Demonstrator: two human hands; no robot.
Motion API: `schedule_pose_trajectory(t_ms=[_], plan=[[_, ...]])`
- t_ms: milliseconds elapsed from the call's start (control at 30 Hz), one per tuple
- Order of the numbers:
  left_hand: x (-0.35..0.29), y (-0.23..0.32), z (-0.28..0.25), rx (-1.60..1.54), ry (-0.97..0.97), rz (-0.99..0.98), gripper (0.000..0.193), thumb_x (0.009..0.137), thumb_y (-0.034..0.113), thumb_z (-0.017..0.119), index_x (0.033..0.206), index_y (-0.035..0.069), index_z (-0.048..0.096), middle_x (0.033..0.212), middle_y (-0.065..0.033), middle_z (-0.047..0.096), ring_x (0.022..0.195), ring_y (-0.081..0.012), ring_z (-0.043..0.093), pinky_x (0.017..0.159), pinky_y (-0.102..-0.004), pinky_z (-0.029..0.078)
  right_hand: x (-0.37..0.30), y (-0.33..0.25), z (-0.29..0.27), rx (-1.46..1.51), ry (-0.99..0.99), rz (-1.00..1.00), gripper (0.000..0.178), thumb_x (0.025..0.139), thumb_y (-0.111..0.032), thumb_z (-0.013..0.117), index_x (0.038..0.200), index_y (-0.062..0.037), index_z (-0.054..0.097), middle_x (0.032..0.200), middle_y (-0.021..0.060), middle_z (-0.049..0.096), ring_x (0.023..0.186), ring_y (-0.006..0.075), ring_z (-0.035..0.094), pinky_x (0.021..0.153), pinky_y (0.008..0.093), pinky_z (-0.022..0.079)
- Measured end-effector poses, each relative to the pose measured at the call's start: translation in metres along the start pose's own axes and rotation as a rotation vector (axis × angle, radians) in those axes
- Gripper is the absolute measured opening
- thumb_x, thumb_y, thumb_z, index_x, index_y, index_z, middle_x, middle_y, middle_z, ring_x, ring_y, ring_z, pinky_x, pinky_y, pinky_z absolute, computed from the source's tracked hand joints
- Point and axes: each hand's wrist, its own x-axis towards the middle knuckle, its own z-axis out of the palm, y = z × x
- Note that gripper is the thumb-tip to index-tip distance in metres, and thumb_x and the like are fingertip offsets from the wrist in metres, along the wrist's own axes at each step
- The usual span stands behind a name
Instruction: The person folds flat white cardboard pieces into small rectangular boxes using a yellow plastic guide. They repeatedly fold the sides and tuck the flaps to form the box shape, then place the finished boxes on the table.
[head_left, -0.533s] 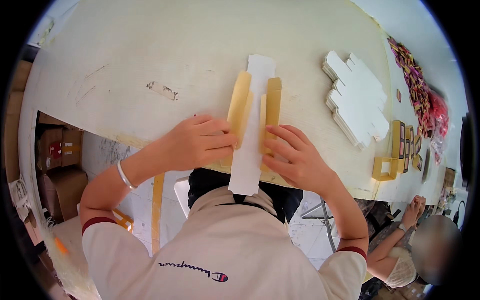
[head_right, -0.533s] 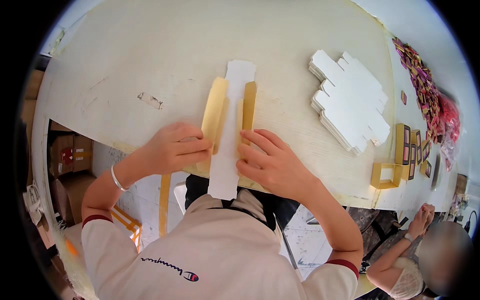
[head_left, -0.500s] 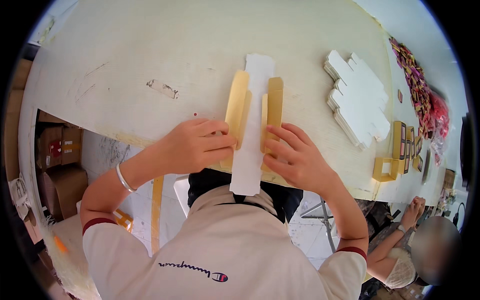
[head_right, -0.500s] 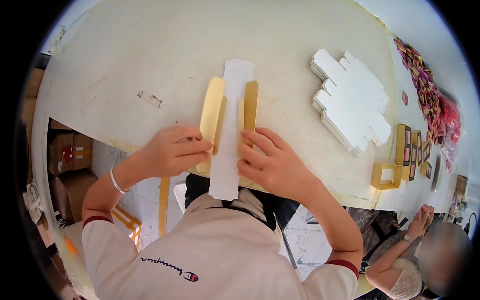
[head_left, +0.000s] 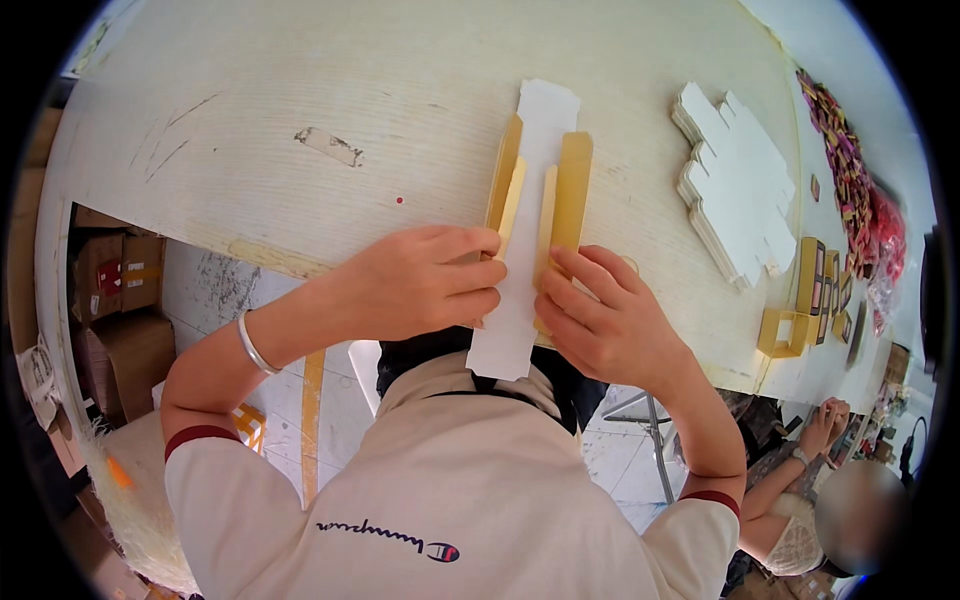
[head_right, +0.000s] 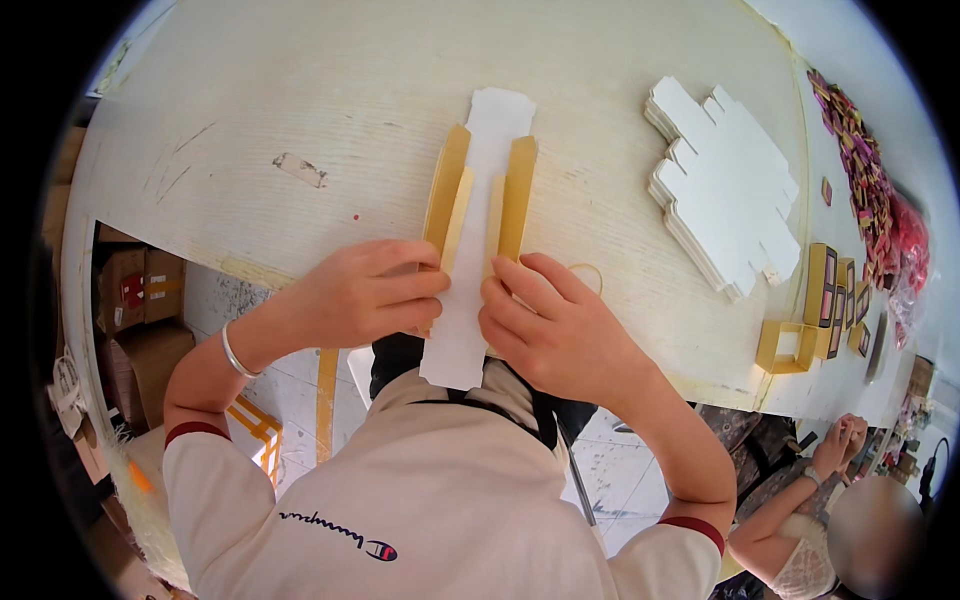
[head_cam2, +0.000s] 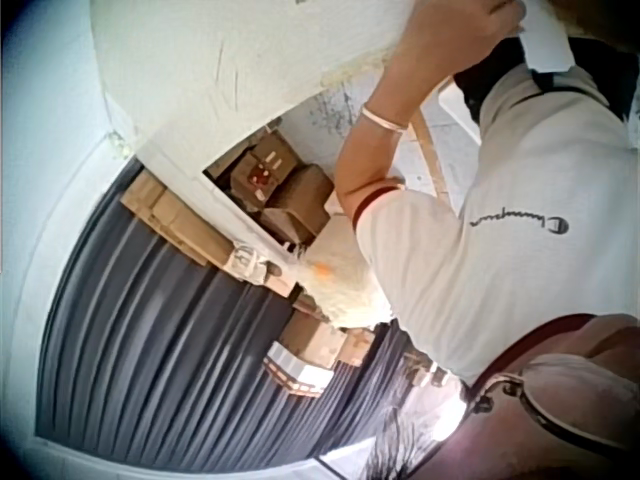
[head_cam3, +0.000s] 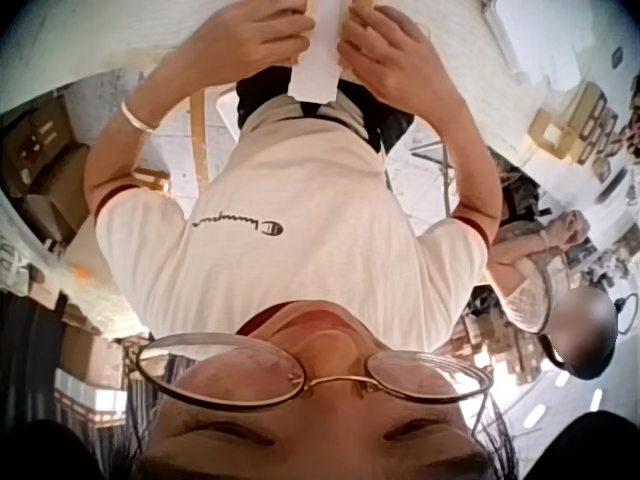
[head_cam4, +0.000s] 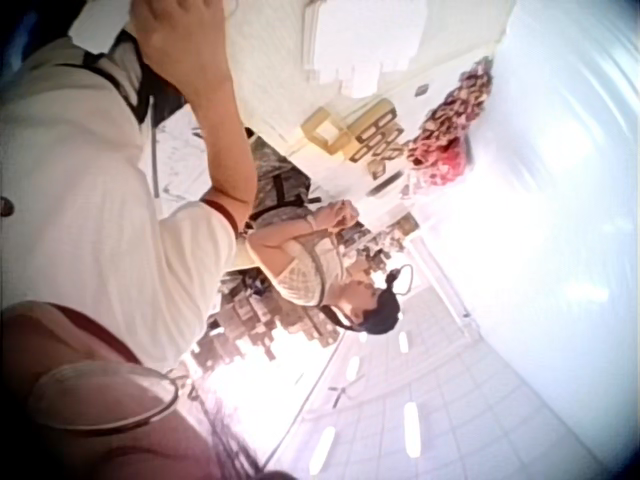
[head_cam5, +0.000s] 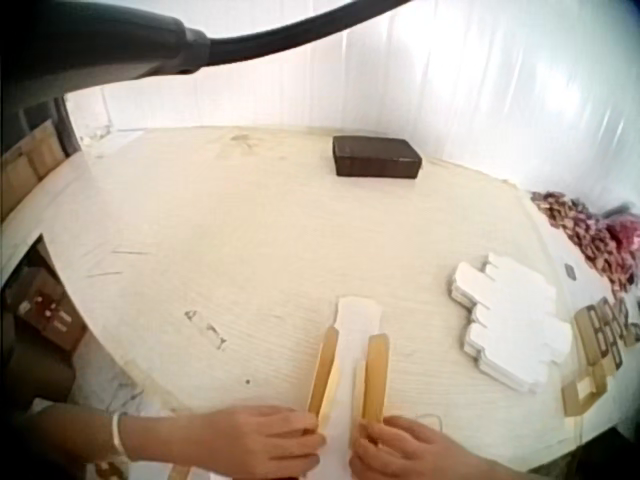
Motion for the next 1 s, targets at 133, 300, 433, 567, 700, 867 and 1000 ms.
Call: schedule_pose_trajectory(t_ms=[133, 300, 433, 567, 700, 867, 1000], plan=[[-0.006, -0.003, 0.004, 0.035, 0.059, 0.007, 0.014, 0.07, 0.013, 0.07, 0.081, 0.009, 0.061, 0.103, 0.001, 0.063, 0.102, -0.0201, 0.056, 0.076, -0.0306, 0.054, -0.006, -0.006, 0.0, -0.034, -0.04, 0.026, 0.025, 0.075, -0.022, 0.069, 0.09, -0.0039, 0.062, 0.112, 0.0095, 0.057, 0.115, 0.0287, 0.052, 0.098, 0.0434, 0.044], [-0.008, -0.003, 0.006, -0.026, 0.084, -0.008, 0.014, 0.068, 0.011, 0.07, 0.079, 0.008, 0.062, 0.102, 0.0, 0.065, 0.099, -0.0203, 0.058, 0.073, -0.0303, 0.054, -0.006, -0.023, -0.007, -0.04, -0.166, 0.141, 0.045, 0.07, -0.041, 0.073, 0.097, -0.0055, 0.063, 0.121, 0.0108, 0.055, 0.128, 0.0347, 0.044, 0.106, 0.0498, 0.037], [-0.013, 0.003, 0.011, -0.032, 0.129, -0.034, 0.015, 0.068, 0.012, 0.07, 0.08, 0.008, 0.061, 0.1, -0.0001, 0.064, 0.1, -0.0203, 0.057, 0.074, -0.0299, 0.054, -0.011, -0.03, -0.006, -0.013, -0.187, 0.154, 0.046, 0.072, -0.042, 0.072, 0.097, -0.0047, 0.063, 0.124, 0.0119, 0.054, 0.13, 0.0379, 0.042, 0.107, 0.0522, 0.035], [-0.013, 0.004, 0.012, -0.049, 0.12, -0.032, 0.018, 0.069, 0.014, 0.07, 0.083, 0.008, 0.062, 0.101, -0.0005, 0.063, 0.1, -0.0211, 0.057, 0.074, -0.0303, 0.053, -0.016, -0.031, 0.007, -0.084, -0.05, 0.125, 0.031, 0.076, -0.027, 0.067, 0.095, -0.003, 0.062, 0.114, 0.0143, 0.059, 0.123, 0.039, 0.049, 0.102, 0.0514, 0.04], [-0.011, -0.001, 0.0, -0.211, 0.028, -0.048, 0.022, 0.069, 0.019, 0.073, 0.083, 0.008, 0.062, 0.105, -0.0026, 0.063, 0.098, -0.0236, 0.057, 0.075, -0.033, 0.053, -0.017, -0.034, 0.019, -0.079, 0.078, 0.153, 0.019, 0.075, -0.012, 0.061, 0.091, -0.0015, 0.062, 0.105, 0.0162, 0.062, 0.116, 0.0396, 0.055, 0.098, 0.0508, 0.045], [-0.012, 0.008, 0.009, -0.117, 0.073, -0.08, 0.023, 0.068, 0.021, 0.073, 0.082, 0.011, 0.059, 0.101, -0.0014, 0.058, 0.101, -0.0214, 0.054, 0.081, -0.0329, 0.051, -0.019, -0.039, 0.02, 0.115, 0.112, 0.268, 0.032, 0.066, -0.011, 0.066, 0.096, -0.0005, 0.064, 0.111, 0.0169, 0.061, 0.119, 0.041, 0.052, 0.101, 0.0542, 0.041], [-0.013, 0.006, 0.012, -0.09, 0.101, 0.007, 0.027, 0.065, 0.023, 0.075, 0.079, 0.005, 0.06, 0.101, -0.0042, 0.061, 0.093, -0.0231, 0.056, 0.073, -0.0342, 0.053, -0.022, -0.039, 0.022, 0.175, 0.128, 0.302, 0.042, 0.061, -0.01, 0.069, 0.101, -0.0003, 0.065, 0.115, 0.0171, 0.06, 0.121, 0.0414, 0.05, 0.102, 0.0552, 0.038]])
